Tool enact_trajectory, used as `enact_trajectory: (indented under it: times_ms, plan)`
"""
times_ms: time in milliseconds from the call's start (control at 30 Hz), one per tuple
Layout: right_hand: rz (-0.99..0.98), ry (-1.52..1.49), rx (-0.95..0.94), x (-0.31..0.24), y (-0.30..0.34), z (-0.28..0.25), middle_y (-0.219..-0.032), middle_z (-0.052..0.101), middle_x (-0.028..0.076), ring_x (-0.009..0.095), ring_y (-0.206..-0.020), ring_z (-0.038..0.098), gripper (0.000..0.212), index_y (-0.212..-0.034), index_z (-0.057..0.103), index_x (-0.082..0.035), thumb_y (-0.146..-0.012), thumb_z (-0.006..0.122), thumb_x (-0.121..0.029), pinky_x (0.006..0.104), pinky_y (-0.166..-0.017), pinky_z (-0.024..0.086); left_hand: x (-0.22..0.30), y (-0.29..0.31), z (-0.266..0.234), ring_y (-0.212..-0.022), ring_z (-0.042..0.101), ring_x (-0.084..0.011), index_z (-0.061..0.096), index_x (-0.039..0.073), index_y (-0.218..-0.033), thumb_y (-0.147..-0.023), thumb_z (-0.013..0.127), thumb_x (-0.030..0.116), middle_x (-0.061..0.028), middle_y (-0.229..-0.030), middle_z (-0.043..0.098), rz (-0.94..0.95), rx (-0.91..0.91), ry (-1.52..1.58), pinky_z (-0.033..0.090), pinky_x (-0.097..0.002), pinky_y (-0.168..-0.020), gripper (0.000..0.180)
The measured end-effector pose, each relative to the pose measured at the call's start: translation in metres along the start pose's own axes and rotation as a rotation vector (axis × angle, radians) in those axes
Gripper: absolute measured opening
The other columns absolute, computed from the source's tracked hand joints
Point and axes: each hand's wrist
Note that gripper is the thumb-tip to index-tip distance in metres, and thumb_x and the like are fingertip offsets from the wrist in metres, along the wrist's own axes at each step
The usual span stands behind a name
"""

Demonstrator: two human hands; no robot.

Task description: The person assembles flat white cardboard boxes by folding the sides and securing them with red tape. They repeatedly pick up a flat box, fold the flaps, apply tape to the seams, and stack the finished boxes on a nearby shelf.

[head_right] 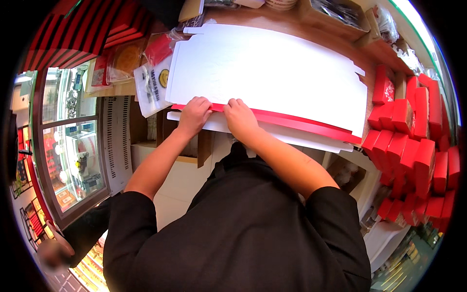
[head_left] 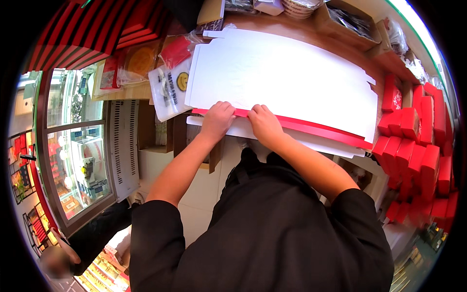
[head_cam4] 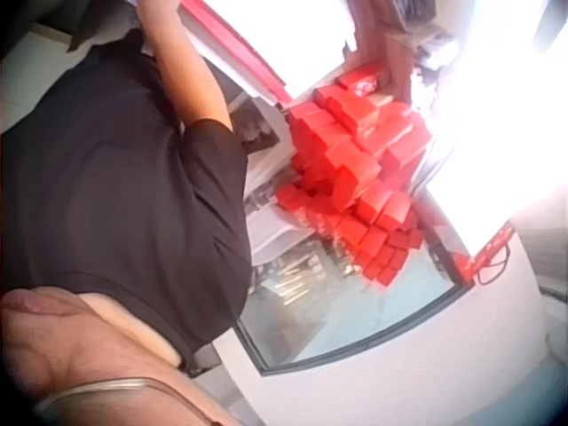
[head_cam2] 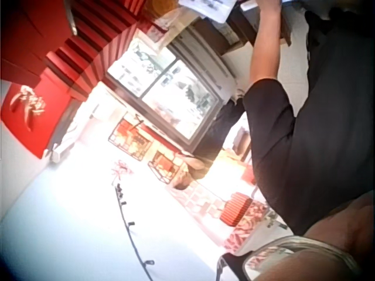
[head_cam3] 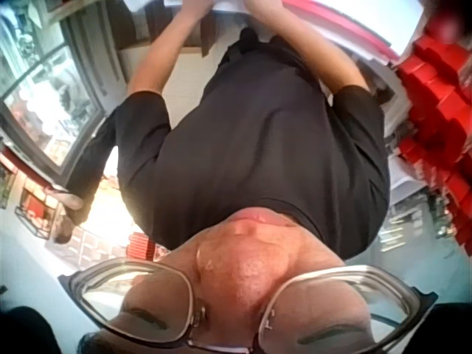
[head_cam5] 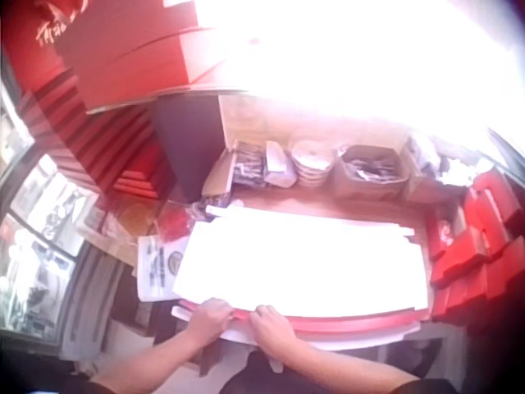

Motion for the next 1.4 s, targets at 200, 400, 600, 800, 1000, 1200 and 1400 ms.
enact_trajectory:
  times_ms: [200,400,600,800,1000,1200,1400]
  plan:
    - [0.095,-0.047,-0.055,0.000,-0.005,-0.003,-0.098,0.061,0.014,0.031,-0.096,0.057,0.015,-0.091,0.065,-0.004,-0.079,0.056,-0.002,0.0369,-0.084,0.049,-0.022,0.014,-0.023,-0.087,0.058,-0.0297,0.063,0.004,-0.090,-0.079,0.070,0.010,-0.0090,-0.093,0.061,0.020,-0.049,0.088,0.050,-0.0393,-0.075,0.014]
    - [0.201,-0.012,-0.224,0.005,-0.031,-0.014,-0.084,0.064,0.017,0.035,-0.086,0.063,0.011,-0.091,0.063,-0.002,-0.083,0.057,-0.005,0.0422,-0.076,0.052,-0.040,-0.010,-0.017,-0.082,0.059,-0.0297,0.061,0.005,-0.085,-0.085,0.065,0.016,-0.0099,-0.086,0.062,0.012,-0.165,0.054,0.049,-0.0399,-0.070,0.012]
    - [0.264,-0.019,-0.197,0.003,-0.041,-0.019,-0.078,0.065,0.019,0.036,-0.078,0.065,0.009,-0.089,0.054,0.000,-0.084,0.057,-0.006,0.0445,-0.072,0.052,-0.032,-0.018,-0.010,-0.083,0.057,-0.0302,0.054,0.007,-0.090,-0.086,0.063,0.015,-0.0100,-0.083,0.058,-0.017,-0.144,-0.142,0.045,-0.0417,-0.073,0.013]
    - [0.243,0.001,-0.120,0.005,-0.038,-0.010,-0.078,0.064,0.018,0.036,-0.078,0.064,0.006,-0.086,0.056,-0.001,-0.083,0.057,-0.006,0.0445,-0.072,0.052,-0.006,-0.030,0.014,-0.087,0.054,-0.0309,0.054,0.007,-0.092,-0.081,0.065,0.010,-0.0131,-0.088,0.056,0.086,-0.085,-0.027,0.043,-0.0412,-0.075,0.016]
    - [0.202,0.005,-0.066,0.026,0.011,-0.030,-0.087,0.063,0.015,0.033,-0.091,0.061,0.008,-0.087,0.061,-0.002,-0.082,0.057,-0.006,0.0423,-0.080,0.050,0.001,-0.024,0.020,-0.079,0.056,-0.0290,0.057,0.006,-0.083,-0.076,0.073,0.016,-0.0088,-0.080,0.058,0.026,-0.003,0.035,0.044,-0.0401,-0.072,0.020]
    - [0.238,-0.008,-0.061,0.068,0.058,-0.049,-0.085,0.063,0.015,0.034,-0.088,0.061,0.008,-0.083,0.065,-0.003,-0.082,0.059,-0.008,0.0422,-0.079,0.050,0.010,-0.025,0.018,-0.080,0.056,-0.0294,0.057,0.006,-0.085,-0.078,0.072,0.019,-0.0087,-0.080,0.058,0.009,0.013,-0.021,0.043,-0.0402,-0.071,0.021]
    - [0.358,-0.028,-0.216,0.068,0.033,-0.061,-0.078,0.063,0.016,0.034,-0.082,0.063,0.016,-0.079,0.062,-0.001,-0.086,0.061,-0.016,0.0439,-0.075,0.050,0.020,-0.028,0.019,-0.082,0.054,-0.0279,0.057,0.008,-0.089,-0.084,0.069,0.030,-0.0082,-0.085,0.058,-0.147,-0.064,-0.045,0.040,-0.0386,-0.074,0.026]
Point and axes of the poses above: each hand's wrist, its own y-axis away from the middle knuckle, its own z-axis out of the palm, x = y × z
